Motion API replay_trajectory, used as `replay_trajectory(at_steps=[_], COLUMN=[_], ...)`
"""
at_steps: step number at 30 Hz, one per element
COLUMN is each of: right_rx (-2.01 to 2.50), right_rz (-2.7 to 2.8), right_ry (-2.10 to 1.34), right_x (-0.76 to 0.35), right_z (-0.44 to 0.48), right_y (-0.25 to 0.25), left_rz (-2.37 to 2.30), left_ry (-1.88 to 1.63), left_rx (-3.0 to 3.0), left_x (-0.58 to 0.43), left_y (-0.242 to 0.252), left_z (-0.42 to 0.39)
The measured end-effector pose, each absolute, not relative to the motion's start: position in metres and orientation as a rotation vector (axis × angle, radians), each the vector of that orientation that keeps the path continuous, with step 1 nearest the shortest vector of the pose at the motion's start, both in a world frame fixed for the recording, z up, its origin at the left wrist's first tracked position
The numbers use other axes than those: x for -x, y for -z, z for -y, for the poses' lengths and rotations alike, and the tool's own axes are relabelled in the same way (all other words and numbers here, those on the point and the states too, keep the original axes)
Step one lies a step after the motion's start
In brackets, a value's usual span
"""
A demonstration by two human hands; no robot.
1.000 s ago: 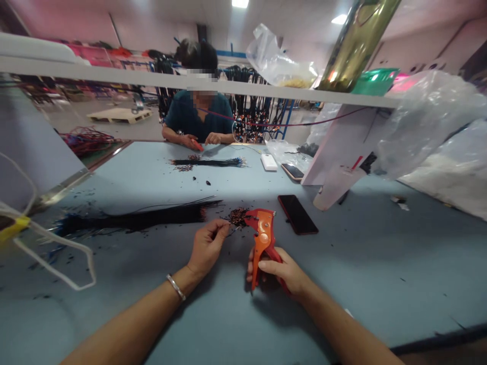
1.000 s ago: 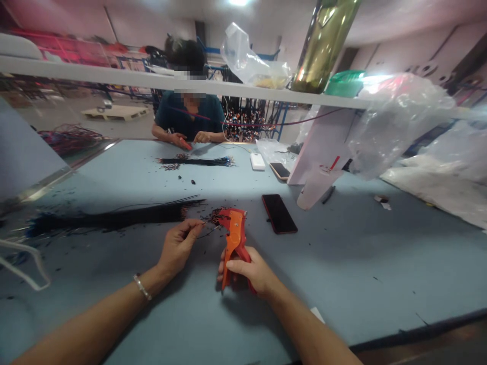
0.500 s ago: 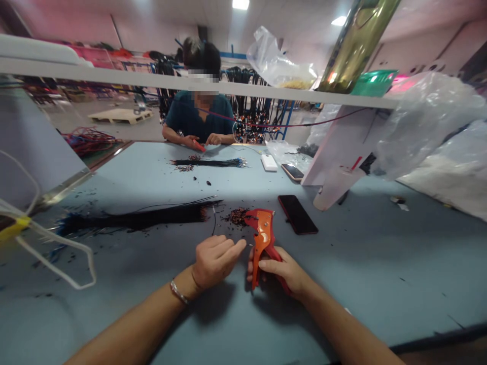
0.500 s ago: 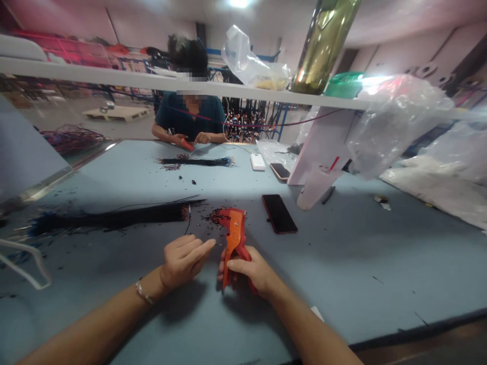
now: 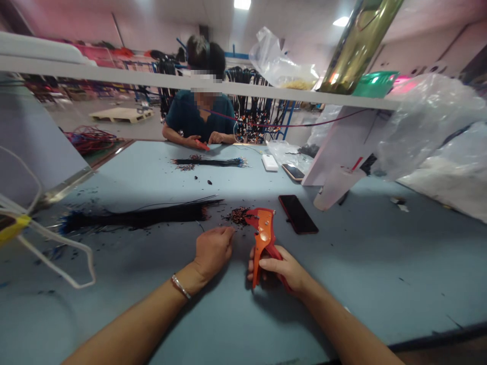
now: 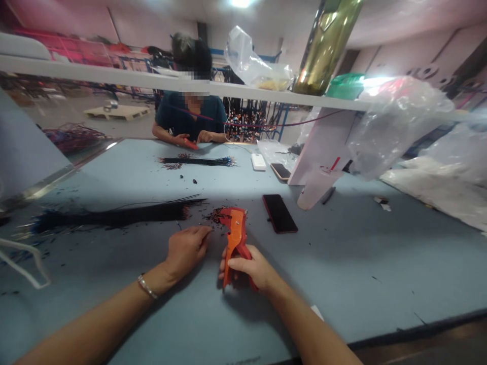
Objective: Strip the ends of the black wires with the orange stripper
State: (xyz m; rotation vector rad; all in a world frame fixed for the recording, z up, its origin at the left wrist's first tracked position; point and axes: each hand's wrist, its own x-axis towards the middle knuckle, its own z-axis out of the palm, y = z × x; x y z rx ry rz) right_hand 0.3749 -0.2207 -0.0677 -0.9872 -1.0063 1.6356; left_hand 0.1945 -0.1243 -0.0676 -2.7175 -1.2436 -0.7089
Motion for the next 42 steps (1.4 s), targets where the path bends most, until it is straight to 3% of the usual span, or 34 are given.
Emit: replay_trajectory(at_steps=[12, 22, 42], right_rx=[0.977, 0.986, 0.969], right_rz=[1.035, 1.004, 1.010], right_ry=[-1.624, -1.648, -1.653], right_x=[-0.3750, -0.3760, -0.3756], right_z=[0.2209, 0.2207, 0.2209], right_y=[0.0658, 0.0686, 0.0681], left_rz=[1.687, 1.447, 1.468], left_ry=[0.789, 1.373, 1.379], left_rx=[2.742, 2.854, 2.920], left_x=[-0.1958, -0.1934, -0.1944], left_y=[0.0641, 0.0730, 0.0670], left_z=[0.1176, 0.1165, 0.1196])
